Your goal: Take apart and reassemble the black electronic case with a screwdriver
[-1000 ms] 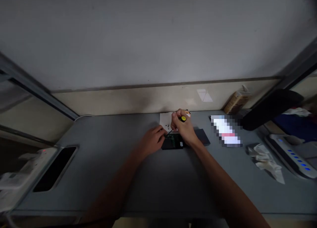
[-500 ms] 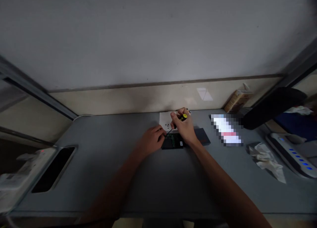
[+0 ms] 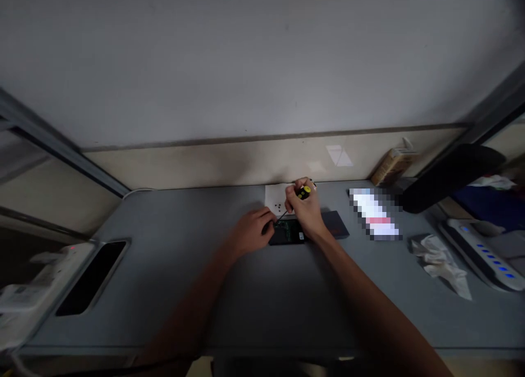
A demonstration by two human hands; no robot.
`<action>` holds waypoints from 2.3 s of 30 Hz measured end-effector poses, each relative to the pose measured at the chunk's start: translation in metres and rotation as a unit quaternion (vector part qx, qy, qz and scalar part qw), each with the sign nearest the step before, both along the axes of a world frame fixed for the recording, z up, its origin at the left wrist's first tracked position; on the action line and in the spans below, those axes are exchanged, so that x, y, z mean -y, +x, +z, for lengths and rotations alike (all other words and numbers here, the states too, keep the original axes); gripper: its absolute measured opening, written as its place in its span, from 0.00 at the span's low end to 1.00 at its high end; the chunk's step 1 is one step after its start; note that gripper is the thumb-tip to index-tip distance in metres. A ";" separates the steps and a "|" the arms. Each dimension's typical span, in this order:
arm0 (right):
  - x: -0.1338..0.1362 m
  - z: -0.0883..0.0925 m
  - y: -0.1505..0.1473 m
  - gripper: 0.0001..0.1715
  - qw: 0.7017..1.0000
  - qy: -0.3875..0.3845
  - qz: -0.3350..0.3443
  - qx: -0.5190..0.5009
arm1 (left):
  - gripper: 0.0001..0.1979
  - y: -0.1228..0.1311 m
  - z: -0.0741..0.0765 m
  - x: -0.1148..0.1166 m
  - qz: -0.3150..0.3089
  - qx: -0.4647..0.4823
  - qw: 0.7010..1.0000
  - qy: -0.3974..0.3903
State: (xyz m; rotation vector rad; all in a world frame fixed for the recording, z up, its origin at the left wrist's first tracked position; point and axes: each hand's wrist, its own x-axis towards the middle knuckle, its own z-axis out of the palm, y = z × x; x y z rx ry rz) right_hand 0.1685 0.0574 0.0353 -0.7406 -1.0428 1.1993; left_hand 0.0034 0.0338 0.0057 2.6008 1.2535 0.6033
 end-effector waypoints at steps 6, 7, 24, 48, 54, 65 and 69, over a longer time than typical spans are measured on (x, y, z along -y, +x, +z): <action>-0.001 0.005 0.005 0.26 0.995 -0.031 0.059 -0.076 | 0.12 -0.001 -0.002 -0.002 -0.010 0.007 1.000 0.005; -0.001 0.006 0.006 0.28 0.994 -0.039 0.057 -0.083 | 0.12 -0.001 -0.002 -0.003 -0.012 0.009 1.000 0.008; 0.024 0.054 0.072 0.12 0.952 0.122 -0.083 0.268 | 0.27 -0.016 0.024 0.010 0.010 0.058 0.980 -0.189; 0.053 0.027 0.097 0.30 0.701 0.065 0.179 0.688 | 0.30 0.008 0.013 0.014 -0.009 0.033 0.992 -0.121; 0.051 0.021 0.076 0.28 0.711 0.099 0.190 0.670 | 0.36 0.015 0.008 0.015 0.014 0.033 0.992 -0.120; 0.024 0.014 0.088 0.40 0.947 0.019 -0.228 0.228 | 0.34 0.015 0.015 0.018 -0.006 0.036 0.987 -0.157; 0.016 -0.006 0.083 0.41 0.950 -0.112 -0.214 0.198 | 0.31 0.014 0.021 0.021 -0.008 0.034 0.988 -0.154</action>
